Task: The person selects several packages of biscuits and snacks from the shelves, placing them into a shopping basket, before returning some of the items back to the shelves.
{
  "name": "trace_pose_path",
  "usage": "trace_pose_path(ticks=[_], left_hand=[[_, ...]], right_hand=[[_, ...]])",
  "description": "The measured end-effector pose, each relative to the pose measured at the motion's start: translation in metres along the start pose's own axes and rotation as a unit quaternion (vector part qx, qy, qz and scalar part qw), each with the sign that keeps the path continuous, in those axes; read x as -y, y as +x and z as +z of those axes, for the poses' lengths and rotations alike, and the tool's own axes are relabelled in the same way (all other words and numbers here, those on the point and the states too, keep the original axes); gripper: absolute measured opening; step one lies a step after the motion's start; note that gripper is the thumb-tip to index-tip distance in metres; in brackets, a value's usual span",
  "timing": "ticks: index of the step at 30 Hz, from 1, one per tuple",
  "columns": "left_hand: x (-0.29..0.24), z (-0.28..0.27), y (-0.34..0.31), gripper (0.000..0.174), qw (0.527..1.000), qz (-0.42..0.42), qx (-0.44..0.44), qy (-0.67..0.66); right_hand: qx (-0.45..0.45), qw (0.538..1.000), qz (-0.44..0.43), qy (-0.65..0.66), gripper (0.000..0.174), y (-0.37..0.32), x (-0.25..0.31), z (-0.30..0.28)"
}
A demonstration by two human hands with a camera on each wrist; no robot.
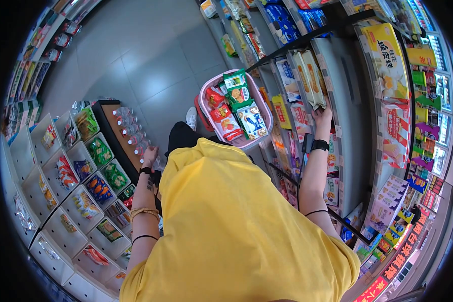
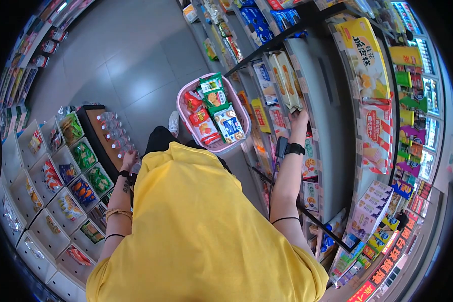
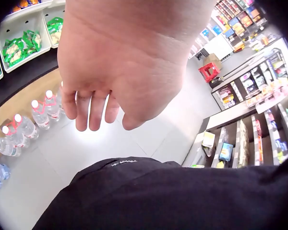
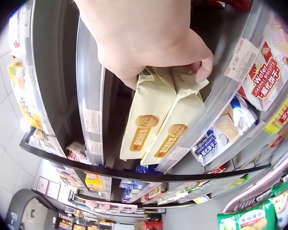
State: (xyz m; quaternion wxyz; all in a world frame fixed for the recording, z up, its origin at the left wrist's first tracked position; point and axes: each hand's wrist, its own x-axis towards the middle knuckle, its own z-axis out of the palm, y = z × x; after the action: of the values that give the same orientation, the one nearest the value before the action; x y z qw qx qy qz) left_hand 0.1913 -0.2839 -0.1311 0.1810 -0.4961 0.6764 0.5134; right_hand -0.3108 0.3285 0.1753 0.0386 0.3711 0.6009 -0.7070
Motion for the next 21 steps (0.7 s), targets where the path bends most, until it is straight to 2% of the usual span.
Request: trace_pose_path(ticks=[3, 6, 9, 12, 16, 19, 21], left_hand=[[-0.024, 0.000, -0.003, 0.030, 0.999, 0.018, 0.002, 0.026], [-0.041, 0.002, -0.004, 0.030, 0.999, 0.034, -0.005, 0.037], [-0.046, 0.002, 0.002, 0.031, 0.997, 0.043, -0.005, 0.060], [-0.046, 0.001, 0.005, 0.030, 0.997, 0.055, -0.005, 0.059], [-0.041, -0.003, 0.005, 0.036, 0.996, 0.052, -0.004, 0.068], [-0.029, -0.004, 0.007, 0.027, 0.996, 0.082, -0.008, 0.030], [-0.026, -0.007, 0.008, 0.025, 0.998, 0.061, 0.003, 0.029]], right_hand=[[-0.012, 1.000, 0.022, -0.019, 0.060, -0.010, 0.006, 0.005], [0.070, 0.989, 0.116, 0.057, 0.055, 0.011, 0.004, -0.005], [0.134, 0.984, 0.068, 0.095, 0.050, 0.007, 0.000, -0.003], [0.151, 0.983, 0.024, 0.104, 0.042, 0.001, -0.001, 0.004], [0.120, 0.987, -0.019, 0.102, 0.035, 0.003, -0.004, 0.009], [0.105, 0.989, -0.032, 0.103, 0.034, 0.013, -0.007, 0.006], [0.101, 0.988, -0.036, 0.108, 0.034, 0.018, -0.009, 0.002]])
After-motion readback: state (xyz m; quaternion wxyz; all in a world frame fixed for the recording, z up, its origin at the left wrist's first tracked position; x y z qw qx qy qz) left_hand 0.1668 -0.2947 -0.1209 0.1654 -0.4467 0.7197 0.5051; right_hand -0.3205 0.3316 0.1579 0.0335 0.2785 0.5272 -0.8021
